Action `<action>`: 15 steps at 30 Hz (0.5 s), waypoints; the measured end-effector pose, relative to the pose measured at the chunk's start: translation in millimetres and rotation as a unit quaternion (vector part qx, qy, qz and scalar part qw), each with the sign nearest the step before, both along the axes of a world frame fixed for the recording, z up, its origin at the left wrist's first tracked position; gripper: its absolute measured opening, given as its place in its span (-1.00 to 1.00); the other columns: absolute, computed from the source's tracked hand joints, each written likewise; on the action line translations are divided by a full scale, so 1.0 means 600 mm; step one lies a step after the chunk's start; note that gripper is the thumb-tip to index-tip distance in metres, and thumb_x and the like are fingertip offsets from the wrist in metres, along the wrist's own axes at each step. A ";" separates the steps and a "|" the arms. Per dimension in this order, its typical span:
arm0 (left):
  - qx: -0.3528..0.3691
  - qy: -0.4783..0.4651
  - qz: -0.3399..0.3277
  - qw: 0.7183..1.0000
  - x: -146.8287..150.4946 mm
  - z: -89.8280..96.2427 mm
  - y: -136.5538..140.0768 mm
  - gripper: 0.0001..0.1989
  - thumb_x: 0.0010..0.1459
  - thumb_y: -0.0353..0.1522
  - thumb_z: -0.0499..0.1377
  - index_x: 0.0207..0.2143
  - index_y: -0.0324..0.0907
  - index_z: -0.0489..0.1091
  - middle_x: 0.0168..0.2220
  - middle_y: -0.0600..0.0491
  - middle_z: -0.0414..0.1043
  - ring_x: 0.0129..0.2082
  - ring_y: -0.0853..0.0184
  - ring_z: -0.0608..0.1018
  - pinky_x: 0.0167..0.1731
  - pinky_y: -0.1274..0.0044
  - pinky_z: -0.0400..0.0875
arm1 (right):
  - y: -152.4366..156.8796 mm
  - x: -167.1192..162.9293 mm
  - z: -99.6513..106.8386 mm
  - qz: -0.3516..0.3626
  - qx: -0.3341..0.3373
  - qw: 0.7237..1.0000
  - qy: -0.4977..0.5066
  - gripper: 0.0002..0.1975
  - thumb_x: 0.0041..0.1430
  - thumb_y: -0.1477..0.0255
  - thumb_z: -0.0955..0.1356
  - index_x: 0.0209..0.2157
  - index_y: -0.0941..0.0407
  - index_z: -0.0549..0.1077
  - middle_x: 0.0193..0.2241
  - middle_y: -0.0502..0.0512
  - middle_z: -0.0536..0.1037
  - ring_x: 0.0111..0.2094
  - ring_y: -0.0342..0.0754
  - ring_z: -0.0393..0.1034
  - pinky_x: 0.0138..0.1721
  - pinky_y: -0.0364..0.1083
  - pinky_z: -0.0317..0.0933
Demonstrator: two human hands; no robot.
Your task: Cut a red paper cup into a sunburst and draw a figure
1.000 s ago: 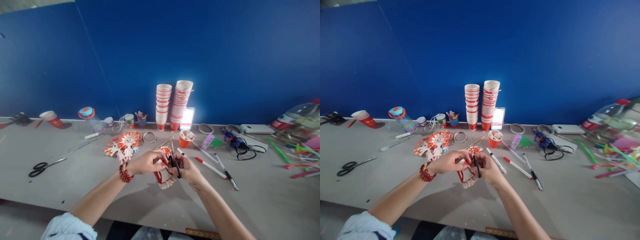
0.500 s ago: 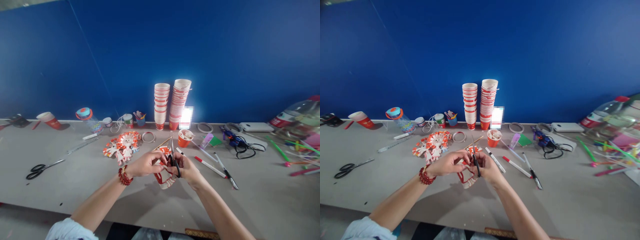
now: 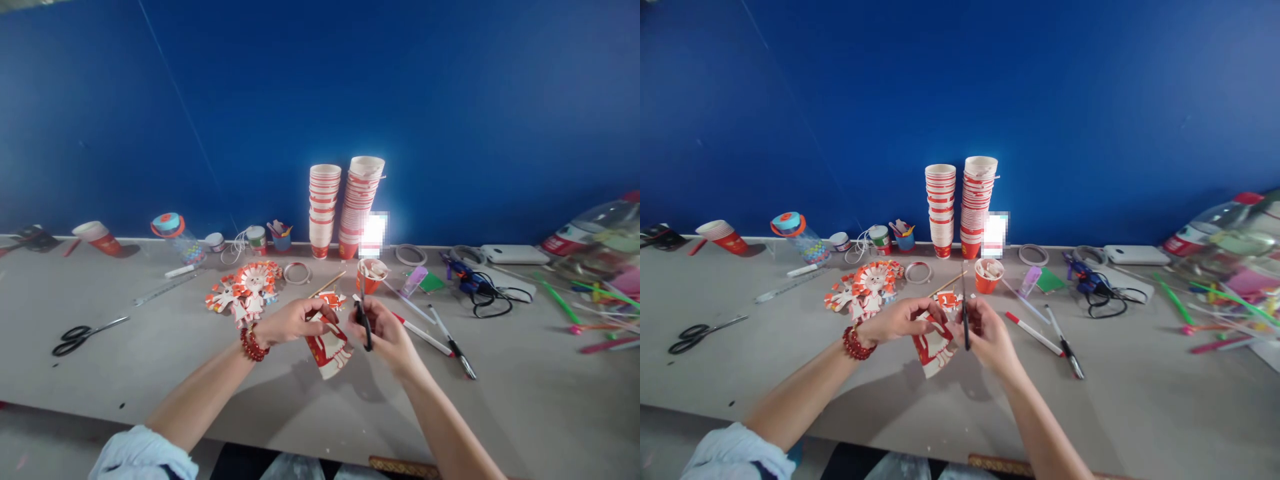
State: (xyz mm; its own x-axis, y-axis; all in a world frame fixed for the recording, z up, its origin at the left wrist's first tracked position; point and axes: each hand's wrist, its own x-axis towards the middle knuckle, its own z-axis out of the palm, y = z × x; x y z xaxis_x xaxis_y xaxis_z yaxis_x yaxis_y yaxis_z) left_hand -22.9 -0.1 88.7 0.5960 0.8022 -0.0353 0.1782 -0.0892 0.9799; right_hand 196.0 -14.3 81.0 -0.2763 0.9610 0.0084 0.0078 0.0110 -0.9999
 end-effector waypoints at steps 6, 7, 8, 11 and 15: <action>-0.034 -0.025 0.031 0.999 -0.005 0.001 0.010 -0.75 0.14 -0.24 0.23 -0.20 -0.20 0.46 -0.24 -0.02 0.46 -0.31 0.33 0.47 -0.36 0.58 0.31 | -0.078 0.091 -0.003 0.131 -0.034 0.982 -0.134 -0.53 -0.07 0.03 0.46 -0.45 0.09 0.26 -0.55 -0.03 0.32 -0.52 -0.12 0.16 -0.50 -0.16 0.03; -0.045 -0.028 0.040 0.998 -0.006 0.001 0.011 -0.74 0.13 -0.23 0.24 -0.19 -0.20 0.46 -0.27 0.00 0.46 -0.34 0.36 0.46 -0.39 0.60 0.29 | -0.092 0.105 -0.008 0.153 -0.040 0.974 -0.163 -0.52 -0.09 0.03 0.46 -0.48 0.09 0.22 -0.56 -0.06 0.28 -0.53 -0.14 0.10 -0.51 -0.16 -0.01; -0.054 -0.030 0.049 0.997 -0.007 0.001 0.012 -0.74 0.13 -0.23 0.24 -0.19 -0.20 0.46 -0.30 0.02 0.45 -0.37 0.38 0.44 -0.41 0.61 0.26 | -0.105 0.117 -0.015 0.169 -0.039 0.966 -0.193 -0.52 -0.08 0.04 0.46 -0.50 0.09 0.20 -0.56 -0.07 0.25 -0.53 -0.15 0.05 -0.52 -0.16 -0.05; -0.070 -0.034 0.066 0.995 -0.004 0.004 0.012 -0.73 0.13 -0.22 0.25 -0.18 -0.20 0.45 -0.37 0.08 0.41 -0.46 0.45 0.35 -0.46 0.63 0.17 | -0.128 0.134 -0.033 0.191 -0.047 0.942 -0.270 -0.53 -0.05 0.10 0.47 -0.53 0.08 0.15 -0.59 -0.13 0.13 -0.54 -0.18 -0.06 -0.55 -0.16 -0.16; -0.073 -0.035 0.067 0.995 0.004 0.012 0.006 -0.73 0.11 -0.21 0.26 -0.20 -0.18 0.45 -0.42 0.14 0.37 -0.49 0.48 0.32 -0.47 0.63 0.14 | -0.128 0.122 -0.042 0.204 -0.056 0.941 -0.264 -0.52 -0.02 0.07 0.43 -0.53 0.07 0.12 -0.59 -0.14 0.10 -0.53 -0.18 -0.07 -0.55 -0.16 -0.18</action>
State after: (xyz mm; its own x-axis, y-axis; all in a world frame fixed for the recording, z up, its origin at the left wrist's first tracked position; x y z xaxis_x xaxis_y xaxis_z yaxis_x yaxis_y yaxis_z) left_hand -20.3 3.8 96.2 0.4896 0.8639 -0.1185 0.1096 0.0739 0.9912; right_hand 269.5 -90.8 55.9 -0.5605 0.7603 -0.3285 0.5217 0.0161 -0.8530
